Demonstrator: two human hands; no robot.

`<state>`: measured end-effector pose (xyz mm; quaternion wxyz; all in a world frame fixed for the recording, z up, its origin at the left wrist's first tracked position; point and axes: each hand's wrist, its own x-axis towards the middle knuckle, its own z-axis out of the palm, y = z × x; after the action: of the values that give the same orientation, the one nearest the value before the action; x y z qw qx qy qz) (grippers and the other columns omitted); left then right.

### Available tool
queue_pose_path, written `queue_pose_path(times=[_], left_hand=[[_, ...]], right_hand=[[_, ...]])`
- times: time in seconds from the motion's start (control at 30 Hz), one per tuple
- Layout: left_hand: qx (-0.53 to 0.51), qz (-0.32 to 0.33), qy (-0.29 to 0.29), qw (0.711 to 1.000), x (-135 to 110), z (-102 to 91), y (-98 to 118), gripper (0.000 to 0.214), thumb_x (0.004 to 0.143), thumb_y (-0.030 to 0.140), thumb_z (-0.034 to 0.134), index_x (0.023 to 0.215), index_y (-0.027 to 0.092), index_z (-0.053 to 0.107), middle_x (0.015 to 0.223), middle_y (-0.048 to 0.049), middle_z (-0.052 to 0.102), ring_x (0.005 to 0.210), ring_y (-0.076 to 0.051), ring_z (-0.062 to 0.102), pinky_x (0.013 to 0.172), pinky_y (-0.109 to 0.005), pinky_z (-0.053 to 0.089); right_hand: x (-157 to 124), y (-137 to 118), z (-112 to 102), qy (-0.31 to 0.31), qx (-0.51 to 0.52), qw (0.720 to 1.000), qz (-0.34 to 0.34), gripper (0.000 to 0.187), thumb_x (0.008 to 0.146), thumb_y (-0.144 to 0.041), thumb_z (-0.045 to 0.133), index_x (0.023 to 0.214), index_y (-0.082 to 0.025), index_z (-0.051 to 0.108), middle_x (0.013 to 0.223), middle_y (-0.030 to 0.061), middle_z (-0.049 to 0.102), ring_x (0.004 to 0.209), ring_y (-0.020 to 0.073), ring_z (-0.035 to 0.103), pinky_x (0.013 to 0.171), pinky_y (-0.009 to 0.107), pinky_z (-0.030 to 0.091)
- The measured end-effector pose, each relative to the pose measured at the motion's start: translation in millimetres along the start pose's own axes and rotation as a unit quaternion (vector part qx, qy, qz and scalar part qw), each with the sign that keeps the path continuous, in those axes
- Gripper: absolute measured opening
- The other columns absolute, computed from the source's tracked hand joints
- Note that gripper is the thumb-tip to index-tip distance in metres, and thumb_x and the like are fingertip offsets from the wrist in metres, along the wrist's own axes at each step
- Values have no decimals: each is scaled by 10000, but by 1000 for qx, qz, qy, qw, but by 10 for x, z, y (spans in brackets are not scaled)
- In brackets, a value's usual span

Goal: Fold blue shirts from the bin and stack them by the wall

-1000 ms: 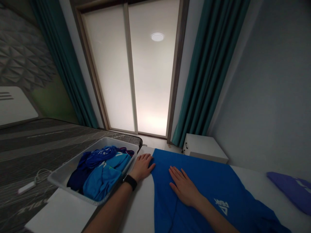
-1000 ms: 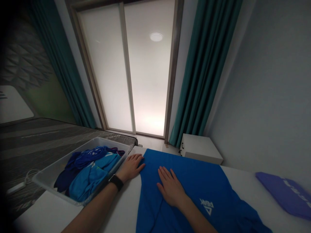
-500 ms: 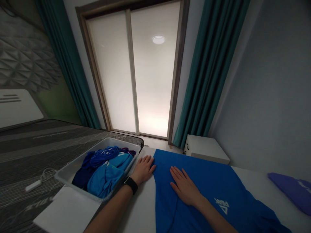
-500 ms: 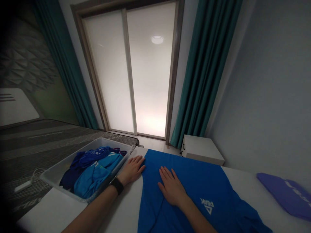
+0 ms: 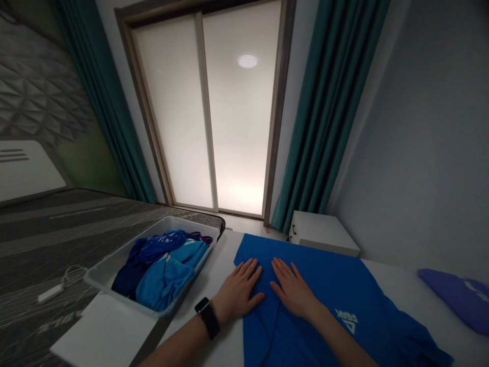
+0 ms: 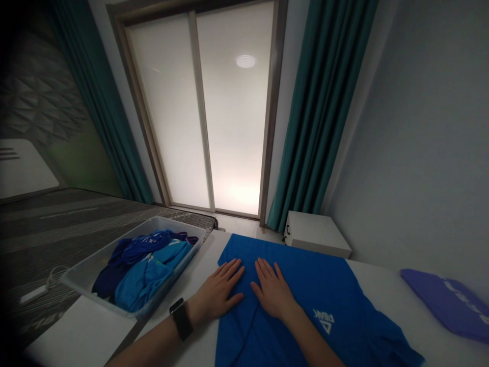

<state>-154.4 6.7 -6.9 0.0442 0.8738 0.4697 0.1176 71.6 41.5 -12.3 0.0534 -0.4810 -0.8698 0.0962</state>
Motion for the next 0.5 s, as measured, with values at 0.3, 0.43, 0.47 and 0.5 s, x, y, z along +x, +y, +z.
queue_pose_path(times=[0.3,0.43,0.47,0.5], left_hand=[[-6,-13,-21,1000,-62,3,-56,752,932,651,396,1542,233,256,1601,-104,230,1476,-292,203,1197,-485,204],[10,-50,-12,999,-111,-24,-189,735,941,663,355,1533,233,283,1595,-99,255,1473,-275,224,1200,-476,195],[12,-58,-15,998,-123,-30,-221,742,938,671,354,1533,234,281,1597,-100,249,1473,-275,221,1199,-480,195],[14,-63,-18,998,-132,-36,-244,752,932,680,357,1533,235,278,1598,-102,242,1475,-278,216,1197,-488,196]], right_hand=[[-47,-2,-11,-18,1,1000,15,756,965,-642,137,1547,-163,192,1616,54,138,1493,227,96,1214,473,43],[-56,-8,-20,-24,3,999,21,760,962,-643,115,1552,-167,163,1621,49,116,1495,227,79,1214,467,27],[-55,-2,-17,-24,3,999,21,753,965,-636,113,1553,-169,158,1622,47,113,1495,226,76,1214,468,24],[-52,4,-15,-23,2,1000,20,743,968,-626,113,1554,-171,155,1622,45,113,1495,225,75,1214,469,23]])
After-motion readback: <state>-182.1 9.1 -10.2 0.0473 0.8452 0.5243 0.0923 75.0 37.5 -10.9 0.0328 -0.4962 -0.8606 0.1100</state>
